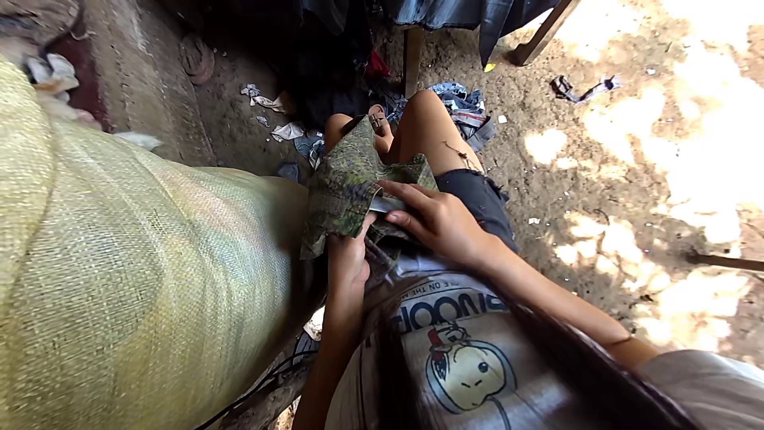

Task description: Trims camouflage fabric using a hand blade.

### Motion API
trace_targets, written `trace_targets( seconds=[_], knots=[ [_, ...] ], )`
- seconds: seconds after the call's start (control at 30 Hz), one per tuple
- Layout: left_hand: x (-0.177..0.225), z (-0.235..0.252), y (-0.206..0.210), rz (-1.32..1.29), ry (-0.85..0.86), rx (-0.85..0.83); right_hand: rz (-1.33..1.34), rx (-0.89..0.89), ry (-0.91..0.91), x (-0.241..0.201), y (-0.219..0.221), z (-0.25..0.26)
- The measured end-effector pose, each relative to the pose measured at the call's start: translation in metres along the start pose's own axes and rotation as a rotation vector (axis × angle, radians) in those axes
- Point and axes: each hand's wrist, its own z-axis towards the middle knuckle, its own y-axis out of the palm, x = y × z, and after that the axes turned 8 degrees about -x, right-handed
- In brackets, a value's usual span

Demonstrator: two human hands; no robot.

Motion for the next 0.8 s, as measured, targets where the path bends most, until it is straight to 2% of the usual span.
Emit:
trace_targets(
  seconds=[0.43, 0.8],
  knots=[
    [0.009, -0.01, 0.001, -0.063, -0.03, -0.036, -0.037, 0.04, -0.012, 0.005, 0.004, -0.014],
    [0.0, -0.009, 0.004, -0.039, -0.018, -0.02, 0.101, 0.003, 0.029, 0.005, 0.007, -0.011]
  ],
)
